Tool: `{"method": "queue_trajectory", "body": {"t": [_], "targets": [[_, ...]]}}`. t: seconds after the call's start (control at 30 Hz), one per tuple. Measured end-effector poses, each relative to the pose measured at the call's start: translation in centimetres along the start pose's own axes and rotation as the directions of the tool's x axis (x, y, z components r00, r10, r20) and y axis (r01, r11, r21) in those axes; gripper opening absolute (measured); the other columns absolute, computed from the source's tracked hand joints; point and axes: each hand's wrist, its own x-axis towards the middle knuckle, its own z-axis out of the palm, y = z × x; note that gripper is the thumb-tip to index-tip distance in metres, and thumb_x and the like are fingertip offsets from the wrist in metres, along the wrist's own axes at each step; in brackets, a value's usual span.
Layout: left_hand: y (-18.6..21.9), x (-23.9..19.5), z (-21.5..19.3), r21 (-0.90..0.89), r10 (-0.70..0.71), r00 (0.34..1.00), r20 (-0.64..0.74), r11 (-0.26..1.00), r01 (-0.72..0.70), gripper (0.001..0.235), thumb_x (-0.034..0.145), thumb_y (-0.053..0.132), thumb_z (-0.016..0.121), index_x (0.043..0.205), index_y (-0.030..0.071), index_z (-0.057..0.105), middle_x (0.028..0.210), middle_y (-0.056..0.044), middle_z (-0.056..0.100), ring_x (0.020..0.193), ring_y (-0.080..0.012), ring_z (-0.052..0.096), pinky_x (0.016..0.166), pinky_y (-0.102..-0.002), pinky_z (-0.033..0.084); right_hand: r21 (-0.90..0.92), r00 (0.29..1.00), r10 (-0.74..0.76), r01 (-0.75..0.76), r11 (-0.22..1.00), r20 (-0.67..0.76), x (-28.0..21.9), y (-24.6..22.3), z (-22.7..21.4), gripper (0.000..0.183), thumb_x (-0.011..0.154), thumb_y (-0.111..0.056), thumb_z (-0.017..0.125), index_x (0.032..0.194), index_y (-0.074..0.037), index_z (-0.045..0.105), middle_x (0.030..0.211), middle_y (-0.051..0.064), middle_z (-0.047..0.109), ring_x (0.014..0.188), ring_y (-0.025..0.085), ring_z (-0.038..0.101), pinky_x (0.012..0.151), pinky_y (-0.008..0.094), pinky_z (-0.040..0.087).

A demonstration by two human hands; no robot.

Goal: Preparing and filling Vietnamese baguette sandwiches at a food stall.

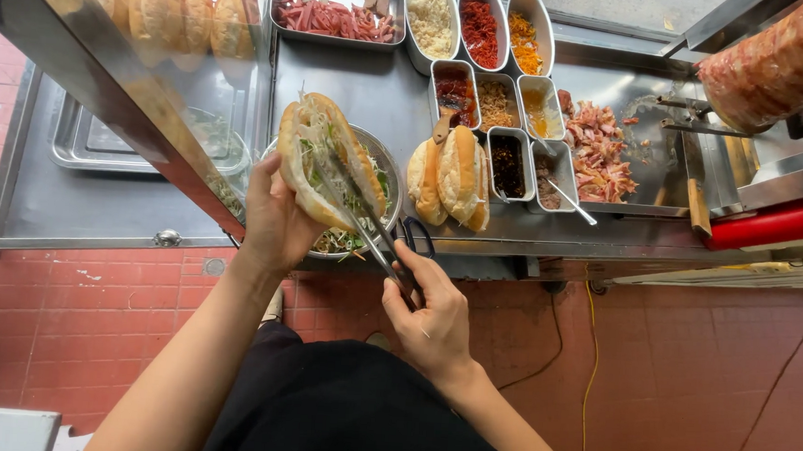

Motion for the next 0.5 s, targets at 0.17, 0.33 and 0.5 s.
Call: {"method": "queue_trajectory", "body": {"t": [0.17, 0.33, 0.5], "targets": [[-1.1, 0.4, -1.0, 0.020, 0.031, 0.999, 0.043, 0.999, -0.032, 0.071, 0.103, 0.049, 0.035, 0.157, 0.005, 0.034, 0.150, -0.014, 0.051, 0.140, -0.0309, 0.048, 0.119, -0.053, 0.037, 0.088, 0.996, -0.027, 0.034, 0.996, -0.079, 1.2, -0.6, 0.0, 0.047, 0.089, -0.008, 0.071, 0.134, 0.001, 0.063, 0.108, 0.011, 0.072, 0.080, 0.013, 0.066, 0.064, 0.025, 0.054], [-1.9, -0.1, -0.7, 0.041, 0.019, 0.997, 0.074, 0.999, -0.022, 0.066, 0.107, 0.048, 0.034, 0.159, 0.008, 0.031, 0.154, -0.011, 0.048, 0.143, -0.0294, 0.046, 0.121, -0.052, 0.036, 0.064, 0.991, -0.071, 0.078, 0.995, -0.110, 1.9, -0.6, 1.3, 0.044, 0.092, -0.007, 0.069, 0.135, 0.001, 0.063, 0.110, 0.012, 0.072, 0.081, 0.013, 0.069, 0.069, 0.026, 0.057], [-1.8, -0.4, 0.1, 0.201, 0.122, 0.987, 0.108, 0.969, -0.142, 0.067, 0.106, 0.039, 0.045, 0.163, 0.026, 0.012, 0.161, -0.003, 0.034, 0.148, -0.0228, 0.037, 0.122, -0.048, 0.035, -0.005, 0.991, -0.120, 0.120, 0.993, -0.063, 1.0, 0.9, 3.0, 0.041, 0.092, -0.005, 0.068, 0.133, 0.000, 0.064, 0.109, 0.016, 0.073, 0.074, 0.018, 0.070, 0.066, 0.029, 0.057]]}}
